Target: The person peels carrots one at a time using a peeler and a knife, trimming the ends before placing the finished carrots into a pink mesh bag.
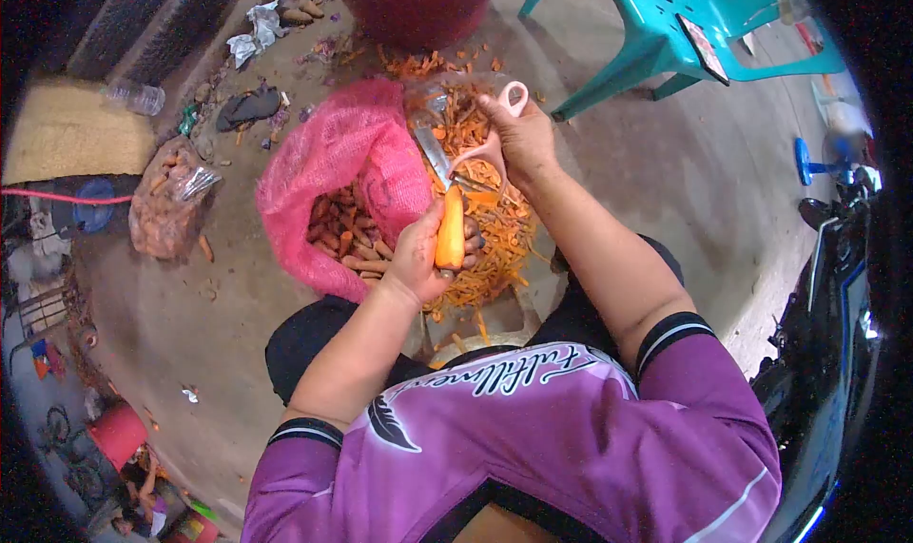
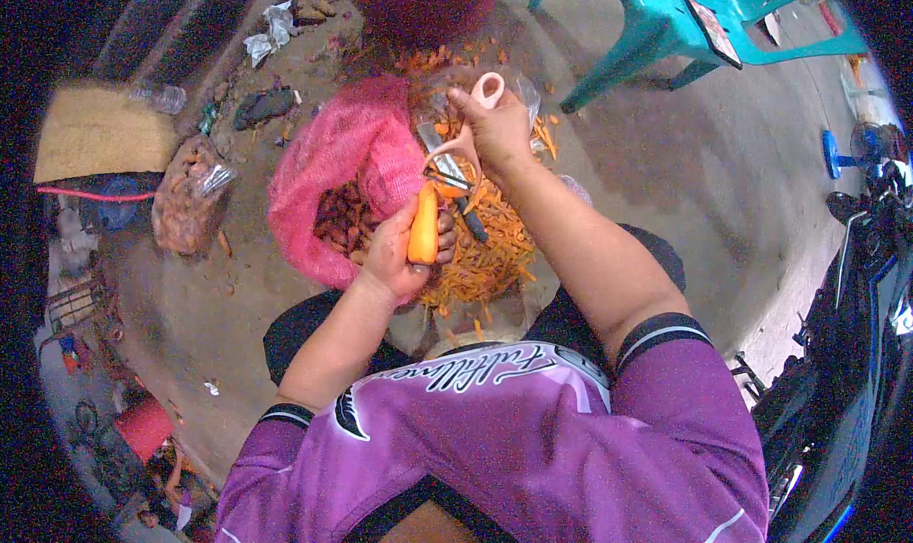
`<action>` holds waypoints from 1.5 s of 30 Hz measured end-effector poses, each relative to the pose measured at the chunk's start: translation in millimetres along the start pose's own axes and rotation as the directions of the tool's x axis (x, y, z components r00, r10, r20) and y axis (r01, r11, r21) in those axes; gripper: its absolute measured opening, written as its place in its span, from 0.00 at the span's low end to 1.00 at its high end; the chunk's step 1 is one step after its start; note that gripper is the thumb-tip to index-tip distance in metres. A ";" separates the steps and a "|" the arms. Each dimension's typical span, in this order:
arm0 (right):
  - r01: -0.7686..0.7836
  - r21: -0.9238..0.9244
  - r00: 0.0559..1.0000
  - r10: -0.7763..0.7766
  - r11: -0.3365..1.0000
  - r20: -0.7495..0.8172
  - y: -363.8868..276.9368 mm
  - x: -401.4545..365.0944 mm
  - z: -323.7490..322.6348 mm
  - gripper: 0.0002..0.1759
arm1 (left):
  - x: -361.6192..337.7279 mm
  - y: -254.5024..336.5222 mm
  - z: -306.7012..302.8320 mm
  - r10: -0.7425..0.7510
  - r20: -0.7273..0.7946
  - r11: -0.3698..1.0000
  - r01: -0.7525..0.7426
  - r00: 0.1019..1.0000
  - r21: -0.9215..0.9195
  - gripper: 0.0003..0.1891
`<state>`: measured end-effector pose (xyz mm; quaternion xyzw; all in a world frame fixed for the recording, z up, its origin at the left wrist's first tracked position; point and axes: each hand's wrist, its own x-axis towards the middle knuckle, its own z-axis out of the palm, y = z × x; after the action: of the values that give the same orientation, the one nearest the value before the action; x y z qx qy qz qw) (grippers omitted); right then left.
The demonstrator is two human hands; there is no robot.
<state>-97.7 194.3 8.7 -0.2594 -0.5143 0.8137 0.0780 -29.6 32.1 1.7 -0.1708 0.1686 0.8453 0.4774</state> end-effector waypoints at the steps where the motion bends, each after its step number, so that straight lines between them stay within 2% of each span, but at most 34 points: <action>1: 0.005 0.073 1.000 -0.003 0.997 -0.018 -4.8 0.2 2.5 0.13 | -0.7 0.3 4.0 0.012 -0.049 0.998 -0.009 0.999 0.063 0.15; 3: -0.057 0.014 0.994 0.055 0.998 0.091 -10.1 -13.4 6.4 0.13 | -2.9 1.3 13.7 0.046 -0.146 0.982 -0.019 0.988 0.186 0.14; 4: -0.086 -0.019 0.985 0.088 0.996 0.146 -12.8 -18.7 8.7 0.13 | -3.7 1.0 14.5 0.035 -0.104 0.980 -0.014 0.994 0.196 0.14; 7: -0.063 -0.050 0.997 0.065 0.997 0.035 -0.7 3.3 -4.1 0.12 | -6.1 0.2 14.0 0.025 -0.004 0.973 -0.023 1.000 0.231 0.14; 8: 0.144 -0.116 0.987 -0.151 0.983 -0.050 -1.3 13.2 -3.7 0.12 | -5.4 -0.2 12.5 0.040 0.014 0.969 -0.042 0.999 0.245 0.14; 9: 0.027 0.059 0.999 -0.025 0.998 -0.025 -4.6 16.7 -11.1 0.12 | -4.4 0.0 11.5 0.056 0.032 0.964 -0.062 0.998 0.259 0.15; 12: -0.041 0.016 0.997 0.040 0.999 0.070 -12.3 -3.5 1.3 0.11 | -5.4 0.4 10.4 0.040 -0.028 0.976 -0.033 0.999 0.215 0.15; 14: -0.069 -0.057 0.988 0.076 0.996 0.137 -6.9 -13.6 7.8 0.10 | -7.5 2.6 15.5 0.046 -0.068 0.966 -0.027 0.997 0.257 0.16; 17: 0.009 0.034 1.000 -0.009 0.999 0.004 -4.8 12.7 -10.3 0.12 | -7.8 3.1 12.5 0.057 -0.064 0.940 -0.032 0.996 0.340 0.16; 18: -0.028 0.117 0.998 0.034 0.993 -0.044 -4.1 16.5 -12.7 0.11 | -6.9 4.0 10.0 0.060 -0.051 0.928 -0.037 0.997 0.371 0.16; 21: -0.178 -0.063 0.980 0.183 0.982 0.076 -7.9 -3.1 -0.3 0.11 | -7.9 4.3 6.2 0.113 -0.182 0.898 -0.022 0.977 0.440 0.17; 22: -0.142 0.007 0.979 0.139 0.990 0.146 -5.7 -10.1 5.1 0.10 | -9.0 5.8 8.6 0.107 -0.164 0.901 -0.026 0.981 0.433 0.17; 25: -0.015 -0.015 1.000 0.015 1.000 -0.004 -5.9 12.2 -8.1 0.12 | -13.1 7.4 16.3 0.081 -0.100 0.916 -0.034 0.992 0.400 0.16; 26: -0.092 0.144 0.996 0.092 0.985 0.005 -9.6 14.8 -12.6 0.12 | -13.4 7.4 16.1 0.072 -0.071 0.923 -0.040 0.995 0.383 0.16; 29: -0.211 0.143 0.972 0.191 0.967 0.139 -10.9 5.7 -4.6 0.11 | -15.2 8.1 13.1 0.060 0.007 0.942 -0.059 0.998 0.330 0.14; 30: -0.339 0.106 0.932 0.319 0.935 0.170 -9.9 -3.3 0.7 0.11 | -15.9 8.2 11.7 0.059 0.030 0.948 -0.065 0.998 0.312 0.13; 33: -0.227 0.066 0.973 0.224 0.972 0.048 -7.4 7.5 -4.4 0.13 | -15.0 8.8 14.9 0.195 -0.040 0.772 -0.128 0.980 0.623 0.12; 34: -0.201 0.072 0.979 0.198 0.977 0.042 -14.1 9.1 -5.5 0.13 | -13.6 8.8 14.6 0.223 -0.049 0.731 -0.134 0.974 0.670 0.12; 36: -0.301 0.078 0.946 0.287 0.950 0.152 -22.3 2.2 -3.9 0.12 | -11.4 8.3 11.8 0.280 -0.062 0.642 -0.139 0.958 0.754 0.13; 37: -0.350 0.076 0.921 0.329 0.934 0.207 -26.8 -4.3 -0.7 0.12 | -10.2 7.5 9.5 0.338 -0.035 0.562 -0.172 0.940 0.809 0.12; 39: -0.242 -0.039 0.950 0.245 0.969 0.194 -18.9 -7.5 1.6 0.12 | -8.8 5.7 4.6 0.439 0.033 0.381 -0.219 0.898 0.898 0.11; 41: -0.145 -0.133 0.979 0.162 0.980 0.127 -20.4 -5.4 -0.5 0.13 | -13.1 10.7 18.2 0.503 0.174 0.057 -0.233 0.847 0.971 0.11; 42: -0.175 -0.123 0.971 0.191 0.977 0.142 -22.6 -5.5 -0.7 0.13 | -14.1 12.8 23.2 0.516 0.251 -0.110 -0.227 0.819 0.968 0.10; 45: -0.267 -0.101 0.941 0.282 0.959 0.190 -29.9 -9.1 0.1 0.14 | -11.9 10.3 21.8 0.546 0.292 -0.239 -0.188 0.785 0.953 0.10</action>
<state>-94.1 204.3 38.0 -0.2470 -0.5080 0.8193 -0.0983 -35.6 27.9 27.7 0.1905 0.8263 0.5125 0.1352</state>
